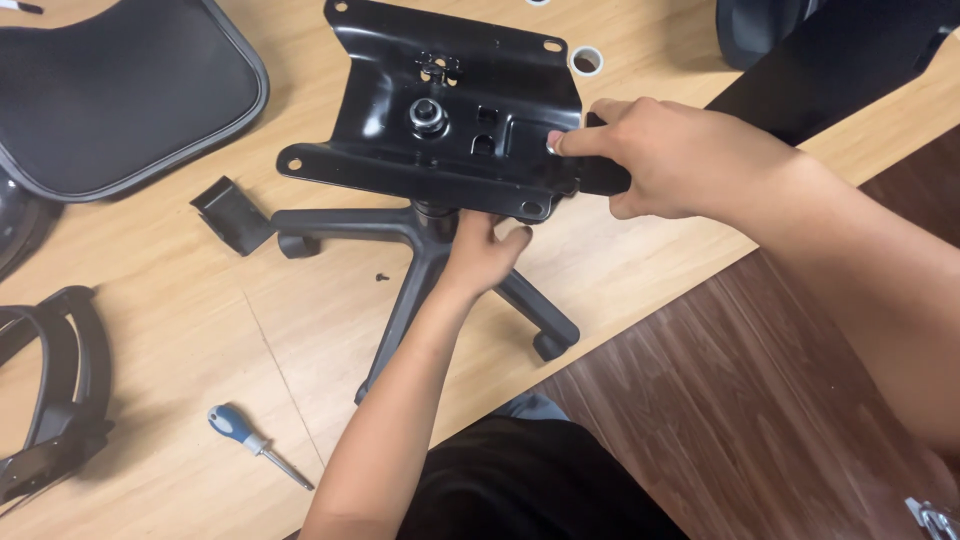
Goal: The person assembles an office chair on a wooden workbench. They align the black metal seat mounting plate onto the chair mechanism, insert and hand-thread screws into the plate holes, then fit the black gas lift cylinder cover around the central column and press the cylinder into place, continuing to seat the components by hand.
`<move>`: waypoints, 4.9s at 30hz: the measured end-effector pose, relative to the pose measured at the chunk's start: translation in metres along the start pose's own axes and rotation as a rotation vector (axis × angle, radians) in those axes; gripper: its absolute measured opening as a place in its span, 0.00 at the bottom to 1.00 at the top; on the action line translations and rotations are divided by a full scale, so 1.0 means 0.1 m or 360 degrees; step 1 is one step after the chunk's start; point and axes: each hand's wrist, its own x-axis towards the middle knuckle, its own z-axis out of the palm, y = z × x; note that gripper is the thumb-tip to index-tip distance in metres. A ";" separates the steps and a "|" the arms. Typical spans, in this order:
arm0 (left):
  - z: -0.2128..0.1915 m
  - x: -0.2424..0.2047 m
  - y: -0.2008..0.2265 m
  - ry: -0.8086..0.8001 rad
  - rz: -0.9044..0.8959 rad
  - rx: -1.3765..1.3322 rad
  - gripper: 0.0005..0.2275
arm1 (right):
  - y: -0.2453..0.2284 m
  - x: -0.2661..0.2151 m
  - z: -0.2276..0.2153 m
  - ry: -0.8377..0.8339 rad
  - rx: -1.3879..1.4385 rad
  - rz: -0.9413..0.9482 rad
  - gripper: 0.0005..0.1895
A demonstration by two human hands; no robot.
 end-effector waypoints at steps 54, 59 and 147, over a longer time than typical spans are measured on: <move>0.16 0.18 0.32 0.0021 0.0415 0.0924 0.29 | 0.26 0.01 0.19 0.0350 0.0145 -0.0479 0.45; 0.07 0.25 0.47 -0.0041 0.0009 0.0405 0.26 | 0.16 -0.04 0.10 0.0339 0.0105 -0.0381 0.45; 0.01 0.30 0.26 -0.0327 0.0150 0.0370 0.25 | 0.09 -0.01 0.01 0.0112 -0.0033 -0.0100 0.43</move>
